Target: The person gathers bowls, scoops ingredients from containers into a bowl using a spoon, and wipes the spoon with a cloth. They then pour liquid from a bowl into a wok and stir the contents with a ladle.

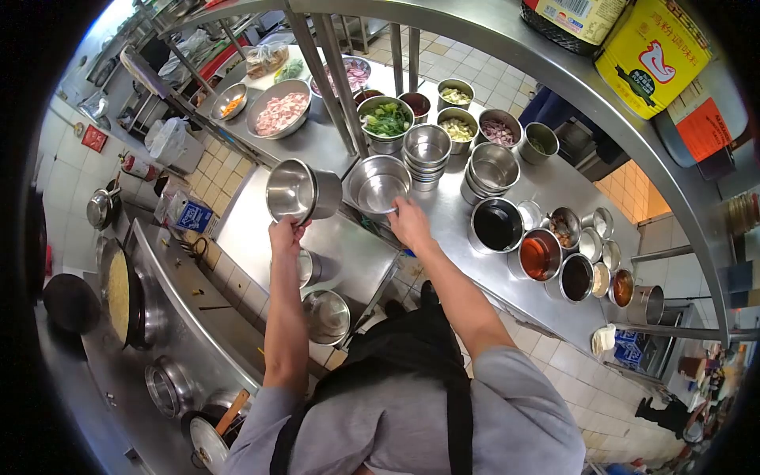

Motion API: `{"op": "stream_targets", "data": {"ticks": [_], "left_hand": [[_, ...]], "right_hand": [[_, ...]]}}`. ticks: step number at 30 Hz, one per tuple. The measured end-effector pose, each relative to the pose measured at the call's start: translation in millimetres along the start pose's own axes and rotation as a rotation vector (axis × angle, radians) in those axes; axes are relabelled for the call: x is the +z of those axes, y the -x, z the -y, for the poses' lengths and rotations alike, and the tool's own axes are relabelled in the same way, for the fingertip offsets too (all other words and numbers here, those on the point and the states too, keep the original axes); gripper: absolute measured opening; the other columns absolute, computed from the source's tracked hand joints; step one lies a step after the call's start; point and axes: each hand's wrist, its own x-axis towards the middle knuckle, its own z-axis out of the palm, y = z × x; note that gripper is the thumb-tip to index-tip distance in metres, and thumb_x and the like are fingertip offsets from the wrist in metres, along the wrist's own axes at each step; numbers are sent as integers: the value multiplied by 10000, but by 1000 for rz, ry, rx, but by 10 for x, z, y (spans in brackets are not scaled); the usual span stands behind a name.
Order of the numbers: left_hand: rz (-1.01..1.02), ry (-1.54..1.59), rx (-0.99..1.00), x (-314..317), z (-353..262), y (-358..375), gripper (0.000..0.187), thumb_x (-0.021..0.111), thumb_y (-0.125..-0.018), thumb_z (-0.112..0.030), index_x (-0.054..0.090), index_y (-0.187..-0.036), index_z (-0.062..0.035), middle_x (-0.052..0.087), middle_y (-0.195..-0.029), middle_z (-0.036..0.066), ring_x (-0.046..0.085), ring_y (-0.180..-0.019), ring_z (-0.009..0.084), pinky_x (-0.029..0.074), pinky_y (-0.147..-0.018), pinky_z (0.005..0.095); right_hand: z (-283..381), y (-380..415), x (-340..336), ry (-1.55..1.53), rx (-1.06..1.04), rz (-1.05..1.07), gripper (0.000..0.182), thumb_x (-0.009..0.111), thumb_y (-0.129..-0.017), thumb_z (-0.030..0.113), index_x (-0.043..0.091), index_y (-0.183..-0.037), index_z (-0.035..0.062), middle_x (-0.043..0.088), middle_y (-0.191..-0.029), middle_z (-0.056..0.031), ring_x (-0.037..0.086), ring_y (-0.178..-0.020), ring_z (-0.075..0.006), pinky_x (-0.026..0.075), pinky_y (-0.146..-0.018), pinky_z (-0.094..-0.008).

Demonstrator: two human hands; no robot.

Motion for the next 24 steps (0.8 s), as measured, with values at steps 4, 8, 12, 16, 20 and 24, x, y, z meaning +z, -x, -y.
{"op": "stream_targets", "data": {"ticks": [4,8,12,16,20,24], "left_hand": [[108,-78,115,520,-391,393,239,480,-844,41,557,-1062,102,665,-831,172,724,-648,278,471,-436,240],[239,-278,161,1090,-239,112,403,511,-852,8,524,-1236,130,673,-978,210,720,-695,292,646,-551,354],[267,-523,-46,1435,-416,142,598,682,-952,-319,480,-1315,111,629,-1097,219,708,-734,259,628,-597,355],[239,-933,110,434,-489,-19,717,641,-946,-535,561,-1268,100,679,-994,202,718,-708,259,587,-586,364],[304,-1320,-219,-1244,-188,488,626,636,-943,-428,542,-1400,-10,725,-1057,248,725,-701,332,574,-717,467],[293,-1352,71,-2320,975,705,714,764,-873,-249,445,-1487,-72,714,-1091,224,694,-942,356,527,-870,453]], "right_hand": [[117,11,-10,-50,-61,-107,311,641,-907,123,630,-1198,13,642,-1125,-251,626,-1014,-461,505,-884,-511],[-40,413,-24,-123,-48,40,320,626,-887,68,635,-1199,-3,648,-1101,-256,628,-1019,-452,509,-886,-490],[-265,1098,-193,-151,17,346,261,605,-890,90,671,-1124,-6,668,-1069,-239,641,-996,-430,516,-878,-470],[-738,1750,-268,-86,95,418,284,588,-944,115,668,-1186,-10,722,-963,-187,731,-815,-284,565,-765,-384],[-916,2224,-452,-244,428,348,276,586,-912,126,699,-1146,31,726,-983,-210,712,-894,-347,556,-850,-400],[-1192,2444,-486,-23,360,290,287,611,-889,129,700,-1147,41,725,-996,-210,700,-959,-366,547,-875,-424]]}}
